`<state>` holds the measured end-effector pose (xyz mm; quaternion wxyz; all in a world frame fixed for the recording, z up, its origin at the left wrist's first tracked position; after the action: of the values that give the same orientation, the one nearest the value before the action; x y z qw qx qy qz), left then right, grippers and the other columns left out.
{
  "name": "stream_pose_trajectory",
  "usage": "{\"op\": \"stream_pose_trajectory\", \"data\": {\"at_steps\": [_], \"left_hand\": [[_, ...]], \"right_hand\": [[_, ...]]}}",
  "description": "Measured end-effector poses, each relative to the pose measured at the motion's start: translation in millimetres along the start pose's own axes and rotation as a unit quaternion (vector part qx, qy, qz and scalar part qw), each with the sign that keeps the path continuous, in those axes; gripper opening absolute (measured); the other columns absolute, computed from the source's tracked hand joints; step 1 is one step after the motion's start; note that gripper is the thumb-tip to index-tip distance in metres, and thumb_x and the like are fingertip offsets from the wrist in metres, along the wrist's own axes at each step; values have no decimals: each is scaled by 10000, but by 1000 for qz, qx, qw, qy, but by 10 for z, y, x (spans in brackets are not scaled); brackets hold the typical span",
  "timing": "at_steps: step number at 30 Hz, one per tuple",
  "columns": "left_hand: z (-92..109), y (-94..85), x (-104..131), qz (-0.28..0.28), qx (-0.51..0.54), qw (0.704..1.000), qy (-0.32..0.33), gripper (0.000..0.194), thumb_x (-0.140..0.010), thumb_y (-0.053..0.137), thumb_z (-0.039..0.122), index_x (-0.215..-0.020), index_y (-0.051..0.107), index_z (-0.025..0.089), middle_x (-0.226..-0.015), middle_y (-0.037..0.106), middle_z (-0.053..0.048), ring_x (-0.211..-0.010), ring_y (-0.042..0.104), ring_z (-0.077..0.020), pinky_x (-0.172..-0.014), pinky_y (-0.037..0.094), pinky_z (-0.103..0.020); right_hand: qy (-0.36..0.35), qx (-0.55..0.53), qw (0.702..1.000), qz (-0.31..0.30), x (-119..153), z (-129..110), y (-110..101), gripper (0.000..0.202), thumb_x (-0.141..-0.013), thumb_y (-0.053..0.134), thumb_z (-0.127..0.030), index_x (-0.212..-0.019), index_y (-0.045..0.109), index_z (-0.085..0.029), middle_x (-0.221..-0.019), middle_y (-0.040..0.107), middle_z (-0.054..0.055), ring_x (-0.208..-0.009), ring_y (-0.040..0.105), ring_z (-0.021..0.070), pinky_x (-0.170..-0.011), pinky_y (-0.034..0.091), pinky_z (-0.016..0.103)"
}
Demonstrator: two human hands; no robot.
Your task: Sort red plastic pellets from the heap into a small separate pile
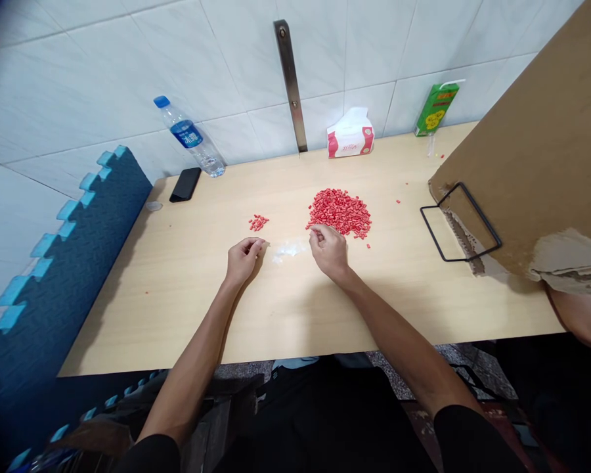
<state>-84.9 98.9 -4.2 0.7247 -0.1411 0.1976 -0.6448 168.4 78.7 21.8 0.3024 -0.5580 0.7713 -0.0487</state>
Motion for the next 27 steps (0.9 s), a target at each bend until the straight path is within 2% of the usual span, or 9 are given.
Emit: {"op": "stream_pose_trajectory", "data": {"at_steps": [4,8,11,13,16,19,22,27], "left_hand": [[123,84,71,-2,21,1000,7,281,-807,563,409,-845,689,161,-777,674,-36,-671,575,-135,-644,459,-256],[476,237,193,-21,4,997,75,227,-839,543,359,-823,678,177,-783,659,-28,-700,578,-131,-651,454,-251],[726,342,272,-28,-32,990,134,191,-853,532,312,-801,661,180,-770,636,-18,-697,561,-123,-646,438,-245],[800,403,301,-29,-49,986,154,188,-865,519,296,-794,646,178,-765,625,-14,-687,551,-120,-639,432,-245],[808,457,320,-24,-57,983,174,176,-880,509,279,-830,644,179,-788,628,-16,-711,561,-122,-647,432,-247],[783,438,334,2,-52,980,194,146,-876,533,269,-913,648,186,-838,637,-23,-752,577,-125,-660,442,-246],[809,399,369,23,-57,972,226,129,-872,548,259,-887,654,186,-832,636,-30,-777,583,-135,-685,460,-257],[876,415,426,9,-58,963,264,136,-863,571,254,-922,676,189,-851,641,-38,-798,595,-135,-718,478,-265]], "right_hand": [[23,-81,993,-79,93,-59,187,210,-823,516,-291,-903,687,-199,-744,682,28,-661,621,156,-648,495,274],[53,-157,968,-189,231,-137,426,243,-811,544,-301,-970,694,-192,-673,660,5,-589,597,132,-578,473,248],[65,-191,951,-232,285,-165,508,267,-808,545,-288,-1008,683,-178,-662,648,-1,-583,590,125,-575,470,241],[74,-206,945,-244,292,-152,528,272,-806,546,-290,-1006,679,-162,-676,651,7,-584,591,121,-570,469,234],[83,-213,942,-246,283,-123,531,259,-800,550,-285,-976,680,-147,-724,667,23,-599,597,117,-579,471,228],[77,-211,944,-242,277,-129,524,262,-799,545,-264,-992,678,-149,-754,672,26,-622,597,117,-595,472,231],[70,-206,946,-240,281,-140,523,266,-803,537,-253,-1003,677,-150,-737,663,18,-619,585,115,-600,469,235],[68,-218,947,-227,271,-116,513,242,-810,554,-286,-961,687,-152,-746,672,23,-654,598,127,-608,479,235]]}}
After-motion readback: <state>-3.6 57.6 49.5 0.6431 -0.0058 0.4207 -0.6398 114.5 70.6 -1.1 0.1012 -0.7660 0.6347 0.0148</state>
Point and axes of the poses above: each hand's wrist, its own x-axis away from the middle knuckle, its own y-axis out of the palm, z = x × y, the point moved 9 cm from there along -x, towards the middle knuckle
